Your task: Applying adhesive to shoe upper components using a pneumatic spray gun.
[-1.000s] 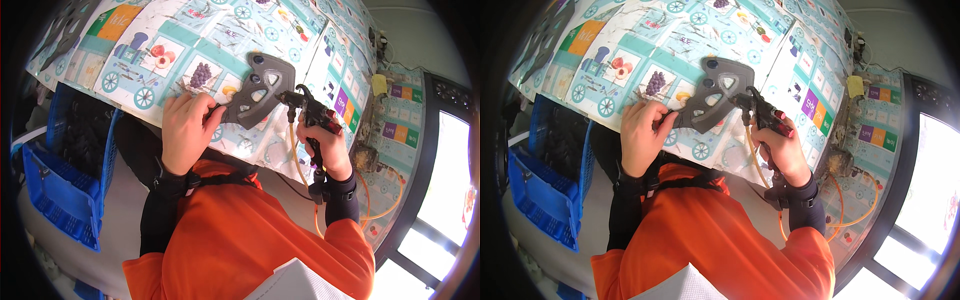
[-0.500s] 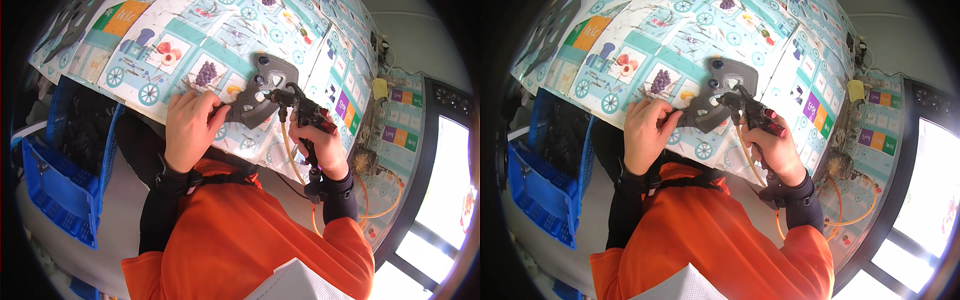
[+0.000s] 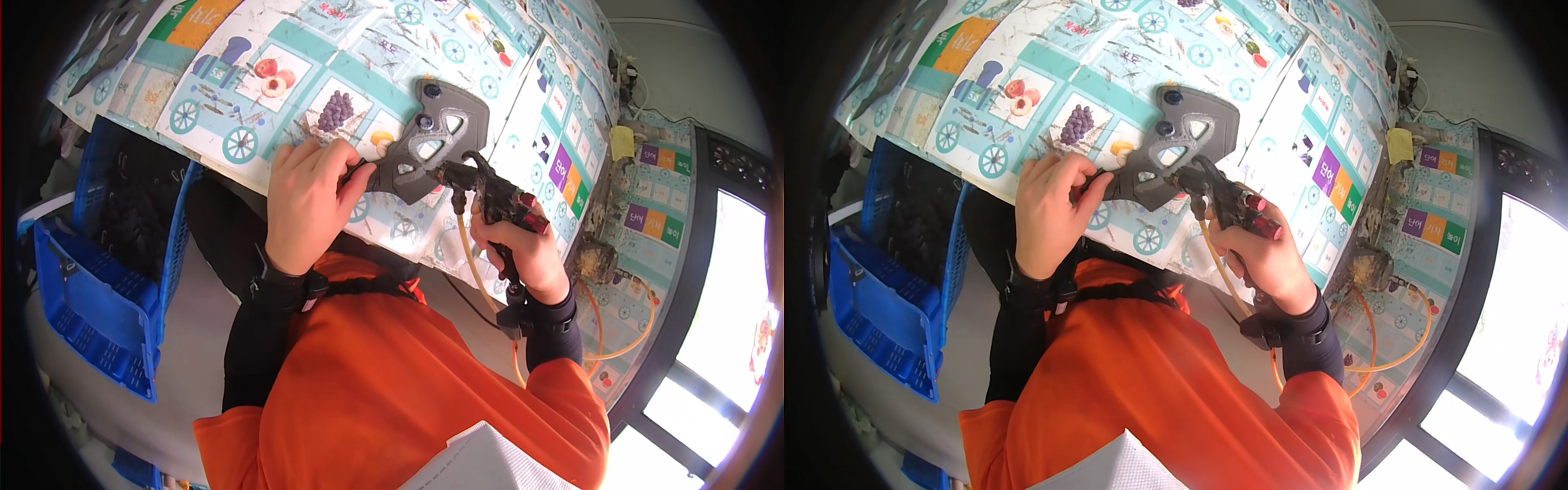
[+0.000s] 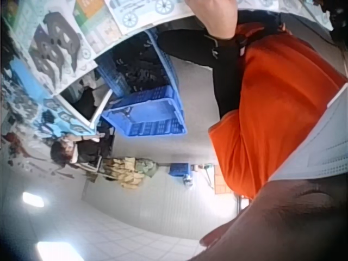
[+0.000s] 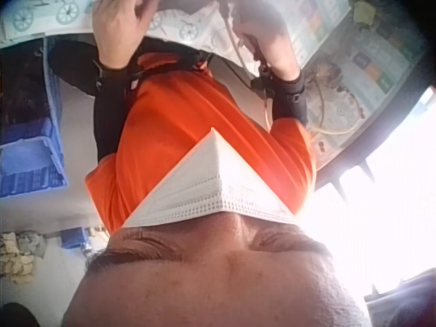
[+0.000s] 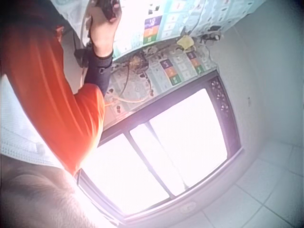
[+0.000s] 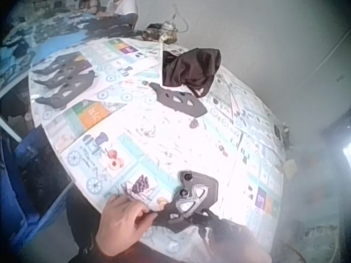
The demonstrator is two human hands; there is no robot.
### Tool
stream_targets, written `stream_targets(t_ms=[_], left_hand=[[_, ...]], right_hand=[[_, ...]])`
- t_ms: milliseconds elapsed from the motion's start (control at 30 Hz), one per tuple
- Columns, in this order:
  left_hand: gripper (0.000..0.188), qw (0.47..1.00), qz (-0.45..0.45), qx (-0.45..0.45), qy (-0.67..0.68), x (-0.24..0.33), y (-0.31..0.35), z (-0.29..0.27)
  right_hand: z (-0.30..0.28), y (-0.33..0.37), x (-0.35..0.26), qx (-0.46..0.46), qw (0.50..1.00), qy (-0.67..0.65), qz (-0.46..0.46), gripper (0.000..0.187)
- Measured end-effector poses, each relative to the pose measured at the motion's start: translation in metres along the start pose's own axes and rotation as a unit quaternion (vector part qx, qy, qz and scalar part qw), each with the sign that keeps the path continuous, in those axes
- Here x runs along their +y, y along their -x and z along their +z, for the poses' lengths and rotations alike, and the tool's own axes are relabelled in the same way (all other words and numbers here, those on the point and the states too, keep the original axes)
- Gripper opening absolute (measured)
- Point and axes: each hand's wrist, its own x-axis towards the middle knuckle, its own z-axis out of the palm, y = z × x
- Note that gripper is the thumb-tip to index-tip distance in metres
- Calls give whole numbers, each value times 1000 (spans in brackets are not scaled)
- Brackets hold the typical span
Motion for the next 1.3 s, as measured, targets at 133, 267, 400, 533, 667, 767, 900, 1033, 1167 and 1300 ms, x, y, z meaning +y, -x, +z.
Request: stream_targets(t_ms=[133, 267, 400, 533, 667, 767, 900, 1033, 1167, 1300], left_hand=[[22, 1000, -5, -15, 6, 0, 1, -1], [22, 1000, 1, 0, -1, 0, 0, 0], [23, 999, 14, 35, 8, 0, -1, 2], [22, 999, 15, 35, 7, 0, -1, 1], [22, 1000, 3, 4, 1, 0, 1, -2], [22, 1000, 1, 7, 2, -1, 2, -1], [21, 1000, 0, 3, 6, 0, 3, -2], [21, 999, -24, -31, 31, 7, 0, -7], [19, 996, -53, -50, 59, 18, 0, -14], [22, 970, -163, -118, 138, 30, 1, -21]], right_hand=[[-1, 6, 6, 12, 1000, 12, 2, 24], [0, 4, 8, -7, 1000, 18, -23, 24], [6, 0, 3, 2, 1000, 6, 14, 24], [13, -2, -3, -25, 1000, 1, 2, 23], [18, -2, -3, -33, 999, 6, 13, 22], [18, 0, -1, -49, 998, 20, 24, 23], [10, 12, -2, -31, 997, 49, 55, 31], [-17, 24, 0, 17, 998, 22, -56, 39], [-68, 3, 26, 233, 912, 302, -148, 25], [-119, -42, 73, 359, 742, 482, -297, 30]])
